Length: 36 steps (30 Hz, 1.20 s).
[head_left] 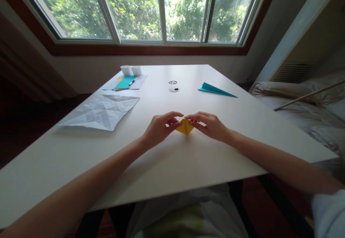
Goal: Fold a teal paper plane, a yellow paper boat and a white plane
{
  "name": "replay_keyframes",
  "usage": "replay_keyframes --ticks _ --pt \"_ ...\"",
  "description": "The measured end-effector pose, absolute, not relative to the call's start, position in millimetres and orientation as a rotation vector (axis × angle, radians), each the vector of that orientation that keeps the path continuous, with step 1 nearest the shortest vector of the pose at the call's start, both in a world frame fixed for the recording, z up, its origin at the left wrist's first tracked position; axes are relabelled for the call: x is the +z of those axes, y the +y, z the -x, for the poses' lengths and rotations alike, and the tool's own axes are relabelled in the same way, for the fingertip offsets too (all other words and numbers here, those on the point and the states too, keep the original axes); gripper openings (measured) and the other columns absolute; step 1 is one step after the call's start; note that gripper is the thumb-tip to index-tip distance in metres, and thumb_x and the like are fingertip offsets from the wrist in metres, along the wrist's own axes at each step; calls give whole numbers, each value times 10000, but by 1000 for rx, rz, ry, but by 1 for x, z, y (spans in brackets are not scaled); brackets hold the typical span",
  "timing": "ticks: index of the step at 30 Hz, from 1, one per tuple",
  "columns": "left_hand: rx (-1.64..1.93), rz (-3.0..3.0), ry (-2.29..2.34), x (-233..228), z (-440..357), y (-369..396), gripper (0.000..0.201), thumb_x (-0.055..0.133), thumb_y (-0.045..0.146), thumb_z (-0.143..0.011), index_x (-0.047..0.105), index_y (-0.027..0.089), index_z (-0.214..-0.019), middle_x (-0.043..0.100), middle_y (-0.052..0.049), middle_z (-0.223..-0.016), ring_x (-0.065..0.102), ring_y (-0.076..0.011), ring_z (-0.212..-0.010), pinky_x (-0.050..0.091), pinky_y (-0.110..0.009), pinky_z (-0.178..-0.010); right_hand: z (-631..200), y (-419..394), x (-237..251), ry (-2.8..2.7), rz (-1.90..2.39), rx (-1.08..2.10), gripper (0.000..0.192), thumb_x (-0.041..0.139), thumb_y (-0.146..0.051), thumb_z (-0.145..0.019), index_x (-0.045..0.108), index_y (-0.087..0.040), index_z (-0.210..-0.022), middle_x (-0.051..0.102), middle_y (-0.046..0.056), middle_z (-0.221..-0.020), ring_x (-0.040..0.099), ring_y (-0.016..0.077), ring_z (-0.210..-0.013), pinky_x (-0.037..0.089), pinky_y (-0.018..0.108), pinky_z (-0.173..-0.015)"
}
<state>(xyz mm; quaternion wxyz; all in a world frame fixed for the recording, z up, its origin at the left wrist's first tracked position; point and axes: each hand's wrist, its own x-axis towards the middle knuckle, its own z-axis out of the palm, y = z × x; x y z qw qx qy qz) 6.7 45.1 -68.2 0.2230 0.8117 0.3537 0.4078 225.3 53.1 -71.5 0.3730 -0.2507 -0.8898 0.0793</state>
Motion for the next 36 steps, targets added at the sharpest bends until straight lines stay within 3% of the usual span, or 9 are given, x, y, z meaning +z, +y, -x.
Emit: replay_keyframes --ticks 14,20,29,36 --pt "1112 -2446 949 -70 -4 46 176 513 285 -863 606 186 -976 667 2 -749 615 -94 -645 485 -183 -626 -226 55 -73 -2284 657 209 229 465 -239 -890 537 -216 -1106 649 43 -939 602 116 -745 493 238 -677" --pt "1088 -2459 967 -73 -2 47 173 505 302 -864 602 181 -941 661 -1 -732 608 -95 -637 481 -182 -615 -230 59 -75 -2353 633 218 253 425 -243 -908 533 -211 -1134 620 37 -860 580 109 -693 474 239 -667" --pt "1006 -2482 957 -76 4 51 161 490 306 -864 566 186 -939 663 -8 -773 612 -96 -661 495 -192 -640 -233 60 -76 -2387 613 286 239 443 -234 -895 530 -202 -1115 645 52 -923 599 121 -767 487 253 -706" --pt "966 -2590 988 -70 5 48 123 481 254 -853 577 176 -854 654 -9 -762 588 -91 -631 456 -158 -527 -231 60 -76 -2330 634 328 139 514 -225 -852 542 -186 -982 643 38 -895 586 116 -748 494 266 -710"
